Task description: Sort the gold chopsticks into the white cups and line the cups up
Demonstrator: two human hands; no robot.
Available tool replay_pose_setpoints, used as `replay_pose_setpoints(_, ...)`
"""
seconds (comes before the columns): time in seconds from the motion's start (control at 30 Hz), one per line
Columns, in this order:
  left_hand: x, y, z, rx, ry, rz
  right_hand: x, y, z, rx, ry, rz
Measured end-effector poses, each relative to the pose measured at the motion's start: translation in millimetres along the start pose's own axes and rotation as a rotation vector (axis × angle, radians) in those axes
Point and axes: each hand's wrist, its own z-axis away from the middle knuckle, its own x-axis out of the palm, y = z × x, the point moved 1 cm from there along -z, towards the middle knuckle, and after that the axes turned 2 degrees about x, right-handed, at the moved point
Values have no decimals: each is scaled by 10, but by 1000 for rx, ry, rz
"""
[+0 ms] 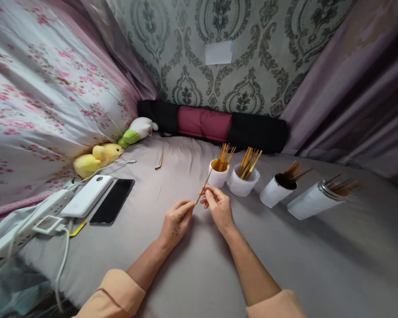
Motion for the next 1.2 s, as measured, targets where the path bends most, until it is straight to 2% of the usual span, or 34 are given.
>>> replay_pose_setpoints(0.47, 4, -17, 4, 44, -28, -91, -10, 22, 5, 32, -16, -66)
replay_pose_setpoints(0.83, 16, 57, -19, -34, -20, 2, -19, 35, -11, 38, 22, -17)
replay_pose_setpoints(0.97, 58, 37, -25, -143, -16, 73, -32, 51, -20, 49, 31, -11)
replay_pose_setpoints(1.2, 139, 67, -24, -502, -46, 465, -61, 68, -26, 42, 28, -5)
